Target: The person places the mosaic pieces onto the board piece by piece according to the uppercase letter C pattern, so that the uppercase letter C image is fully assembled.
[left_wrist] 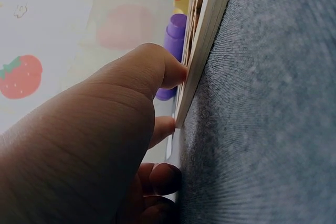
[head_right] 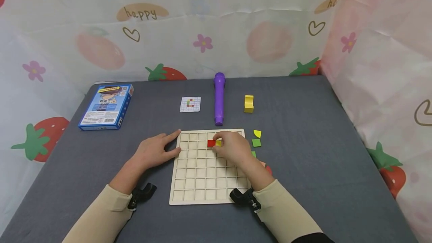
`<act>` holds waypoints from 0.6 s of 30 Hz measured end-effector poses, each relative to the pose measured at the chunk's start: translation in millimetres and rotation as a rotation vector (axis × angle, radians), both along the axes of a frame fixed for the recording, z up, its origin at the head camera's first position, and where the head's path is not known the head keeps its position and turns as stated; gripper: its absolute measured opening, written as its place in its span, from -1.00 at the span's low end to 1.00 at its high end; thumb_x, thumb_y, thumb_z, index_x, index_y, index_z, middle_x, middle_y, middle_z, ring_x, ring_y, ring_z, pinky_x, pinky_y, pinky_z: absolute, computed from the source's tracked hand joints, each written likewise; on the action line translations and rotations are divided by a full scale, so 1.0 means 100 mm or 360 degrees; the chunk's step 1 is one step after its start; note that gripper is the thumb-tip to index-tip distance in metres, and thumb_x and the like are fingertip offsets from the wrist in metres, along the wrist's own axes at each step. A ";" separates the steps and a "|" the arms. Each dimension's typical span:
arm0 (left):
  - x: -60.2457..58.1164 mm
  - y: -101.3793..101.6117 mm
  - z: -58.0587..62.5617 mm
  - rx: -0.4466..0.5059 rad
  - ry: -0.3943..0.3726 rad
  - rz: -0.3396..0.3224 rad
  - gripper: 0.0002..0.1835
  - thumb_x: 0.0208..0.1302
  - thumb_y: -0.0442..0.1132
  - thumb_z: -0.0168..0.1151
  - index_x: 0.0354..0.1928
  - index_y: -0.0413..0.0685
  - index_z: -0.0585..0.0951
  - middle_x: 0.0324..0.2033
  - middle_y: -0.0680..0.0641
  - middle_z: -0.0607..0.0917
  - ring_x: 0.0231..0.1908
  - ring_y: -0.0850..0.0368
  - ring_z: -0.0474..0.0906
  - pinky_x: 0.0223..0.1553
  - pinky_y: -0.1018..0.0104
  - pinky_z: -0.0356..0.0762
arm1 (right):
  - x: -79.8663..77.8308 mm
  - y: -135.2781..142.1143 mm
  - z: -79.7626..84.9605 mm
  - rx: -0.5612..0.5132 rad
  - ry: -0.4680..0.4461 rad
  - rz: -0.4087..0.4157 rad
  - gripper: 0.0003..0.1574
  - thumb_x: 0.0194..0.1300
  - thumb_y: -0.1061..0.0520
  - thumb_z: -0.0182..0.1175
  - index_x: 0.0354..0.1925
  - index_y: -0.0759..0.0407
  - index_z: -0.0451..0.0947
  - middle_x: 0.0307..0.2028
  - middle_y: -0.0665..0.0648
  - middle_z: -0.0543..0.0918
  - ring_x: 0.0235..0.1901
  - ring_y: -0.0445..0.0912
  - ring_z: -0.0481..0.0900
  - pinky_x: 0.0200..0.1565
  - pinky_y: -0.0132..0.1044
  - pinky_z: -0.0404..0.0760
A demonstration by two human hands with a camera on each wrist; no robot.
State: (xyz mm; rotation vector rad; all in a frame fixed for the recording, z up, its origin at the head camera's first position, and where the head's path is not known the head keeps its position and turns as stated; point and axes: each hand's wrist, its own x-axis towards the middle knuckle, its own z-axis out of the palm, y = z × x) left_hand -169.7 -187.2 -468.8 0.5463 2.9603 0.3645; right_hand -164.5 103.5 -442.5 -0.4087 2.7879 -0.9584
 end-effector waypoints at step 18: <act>0.01 0.00 0.00 0.0024 0.0023 0.0001 -0.22 0.38 0.26 0.17 0.56 0.18 0.34 0.05 -0.24 0.66 -0.26 -0.16 0.64 -0.24 -0.10 0.59 | -0.01 -0.01 -0.15 -0.0007 0.0103 -0.0032 -0.76 0.31 0.03 0.39 -0.06 -0.01 0.78 -0.62 -0.07 0.48 -0.55 -0.15 0.41 -0.53 -0.25 0.34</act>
